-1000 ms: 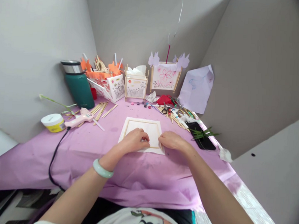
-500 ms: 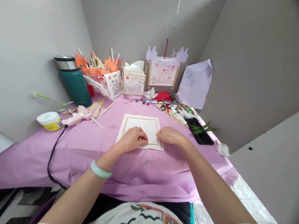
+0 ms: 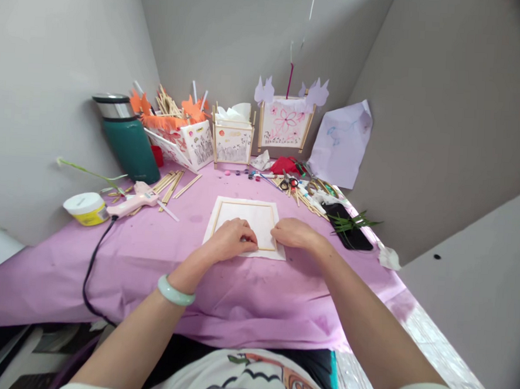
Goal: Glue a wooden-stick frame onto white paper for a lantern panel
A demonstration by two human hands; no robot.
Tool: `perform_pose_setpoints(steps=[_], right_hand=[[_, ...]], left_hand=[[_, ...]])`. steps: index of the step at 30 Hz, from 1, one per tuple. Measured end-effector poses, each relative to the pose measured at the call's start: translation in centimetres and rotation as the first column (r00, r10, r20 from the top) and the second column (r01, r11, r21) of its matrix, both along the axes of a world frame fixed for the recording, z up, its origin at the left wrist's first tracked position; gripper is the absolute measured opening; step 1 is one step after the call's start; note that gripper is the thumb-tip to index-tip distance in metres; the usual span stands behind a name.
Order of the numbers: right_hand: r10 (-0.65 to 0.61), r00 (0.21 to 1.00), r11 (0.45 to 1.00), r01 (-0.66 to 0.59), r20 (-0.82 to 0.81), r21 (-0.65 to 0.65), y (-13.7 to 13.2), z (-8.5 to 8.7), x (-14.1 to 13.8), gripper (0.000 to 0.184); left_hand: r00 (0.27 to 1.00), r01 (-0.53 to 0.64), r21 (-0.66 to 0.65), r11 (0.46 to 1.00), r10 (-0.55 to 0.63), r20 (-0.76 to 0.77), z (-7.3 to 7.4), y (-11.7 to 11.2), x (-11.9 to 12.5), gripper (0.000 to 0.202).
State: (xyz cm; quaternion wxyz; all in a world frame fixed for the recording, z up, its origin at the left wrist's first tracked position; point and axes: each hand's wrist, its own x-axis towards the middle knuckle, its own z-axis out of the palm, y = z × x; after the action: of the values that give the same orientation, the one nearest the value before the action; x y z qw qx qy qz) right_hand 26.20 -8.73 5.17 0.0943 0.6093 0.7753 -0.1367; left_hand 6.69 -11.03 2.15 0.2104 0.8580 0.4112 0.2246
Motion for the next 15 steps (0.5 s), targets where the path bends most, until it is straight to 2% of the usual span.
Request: perform_pose_setpoints(steps=[9,15], right_hand=[[-0.008,1.0,1.0,0.007,0.006,0.01,-0.2,-0.15,-0.15,0.041],[0.002,1.0,1.0,-0.002,0.02,0.008,-0.39,0.0,-0.37,0.041]], left_hand=[[1.0,0.031,0.01,0.999,-0.031,-0.003,-0.01,0.13,-0.16,0.006],[1.0,0.013,0.005,1.0,-0.013,-0.004,0.12,-0.02,-0.06,0.006]])
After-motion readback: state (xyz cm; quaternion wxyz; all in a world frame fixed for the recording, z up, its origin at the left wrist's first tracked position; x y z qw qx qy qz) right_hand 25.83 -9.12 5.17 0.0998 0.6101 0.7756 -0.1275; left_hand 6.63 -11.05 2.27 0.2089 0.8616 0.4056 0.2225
